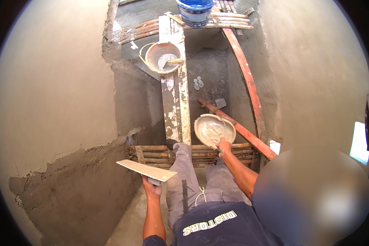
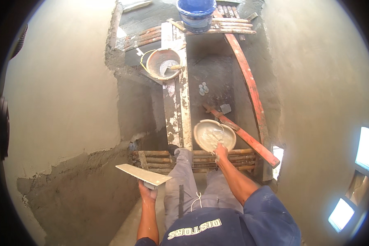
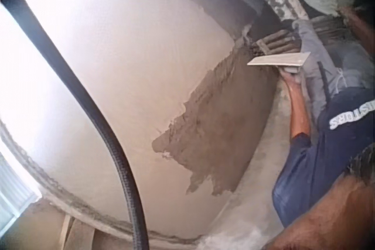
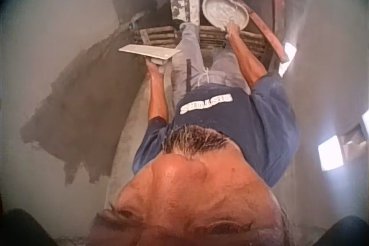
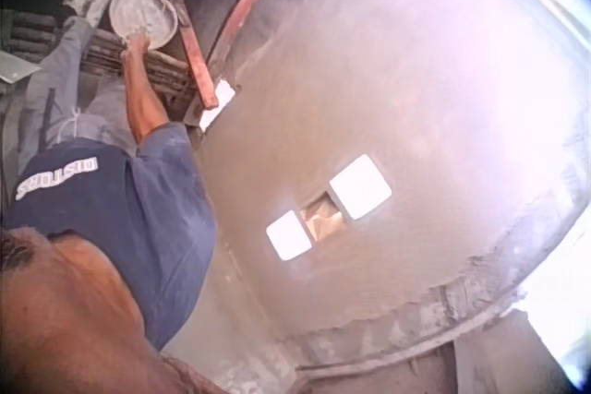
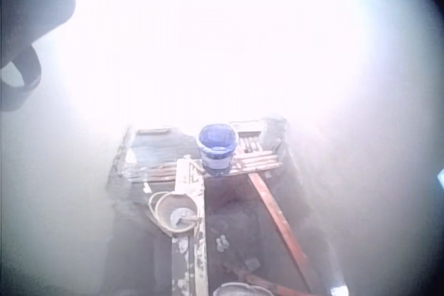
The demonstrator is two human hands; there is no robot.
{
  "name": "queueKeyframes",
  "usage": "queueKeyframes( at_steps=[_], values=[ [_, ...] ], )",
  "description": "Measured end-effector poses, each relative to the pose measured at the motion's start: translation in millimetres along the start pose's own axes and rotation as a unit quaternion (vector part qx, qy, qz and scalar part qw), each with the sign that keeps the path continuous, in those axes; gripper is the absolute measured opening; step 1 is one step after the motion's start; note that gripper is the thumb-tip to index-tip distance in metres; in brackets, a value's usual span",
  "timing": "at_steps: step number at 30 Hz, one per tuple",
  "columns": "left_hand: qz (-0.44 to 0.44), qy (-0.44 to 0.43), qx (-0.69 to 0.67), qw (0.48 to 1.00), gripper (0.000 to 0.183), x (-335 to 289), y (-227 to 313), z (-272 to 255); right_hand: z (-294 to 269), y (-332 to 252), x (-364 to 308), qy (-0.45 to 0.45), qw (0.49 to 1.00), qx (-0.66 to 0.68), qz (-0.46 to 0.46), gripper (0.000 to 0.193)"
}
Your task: The person applies plaster to a wall using a trowel and hawk, smoothing the surface in broad strokes. The person repeatedly scoops plaster from a bucket onto the hawk and continues spreading it across the wall.
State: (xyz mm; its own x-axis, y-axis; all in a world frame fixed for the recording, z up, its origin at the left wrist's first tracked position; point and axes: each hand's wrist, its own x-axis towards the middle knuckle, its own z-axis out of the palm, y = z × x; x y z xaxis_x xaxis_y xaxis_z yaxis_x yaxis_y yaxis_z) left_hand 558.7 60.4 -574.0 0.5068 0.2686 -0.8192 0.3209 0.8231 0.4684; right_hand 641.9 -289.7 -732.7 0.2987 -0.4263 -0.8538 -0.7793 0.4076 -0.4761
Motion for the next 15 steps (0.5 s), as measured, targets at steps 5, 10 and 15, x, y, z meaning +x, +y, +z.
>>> queueKeyframes(
  at_steps=[5,10,15],
  values=[
    [0.031,0.067,-0.023,0.997,0.036,-15,13,-40,100,-45,7,-0.064,0.987,-0.14,-0.05,0.032],
    [0.034,0.11,-0.014,0.993,0.038,-21,33,-70,190,-51,59,-0.107,0.937,-0.258,-0.211,0.04],
    [0.038,0.152,-0.051,0.986,0.04,-31,38,-91,271,-83,36,-0.082,0.944,-0.274,-0.164,0.044]
  ],
)
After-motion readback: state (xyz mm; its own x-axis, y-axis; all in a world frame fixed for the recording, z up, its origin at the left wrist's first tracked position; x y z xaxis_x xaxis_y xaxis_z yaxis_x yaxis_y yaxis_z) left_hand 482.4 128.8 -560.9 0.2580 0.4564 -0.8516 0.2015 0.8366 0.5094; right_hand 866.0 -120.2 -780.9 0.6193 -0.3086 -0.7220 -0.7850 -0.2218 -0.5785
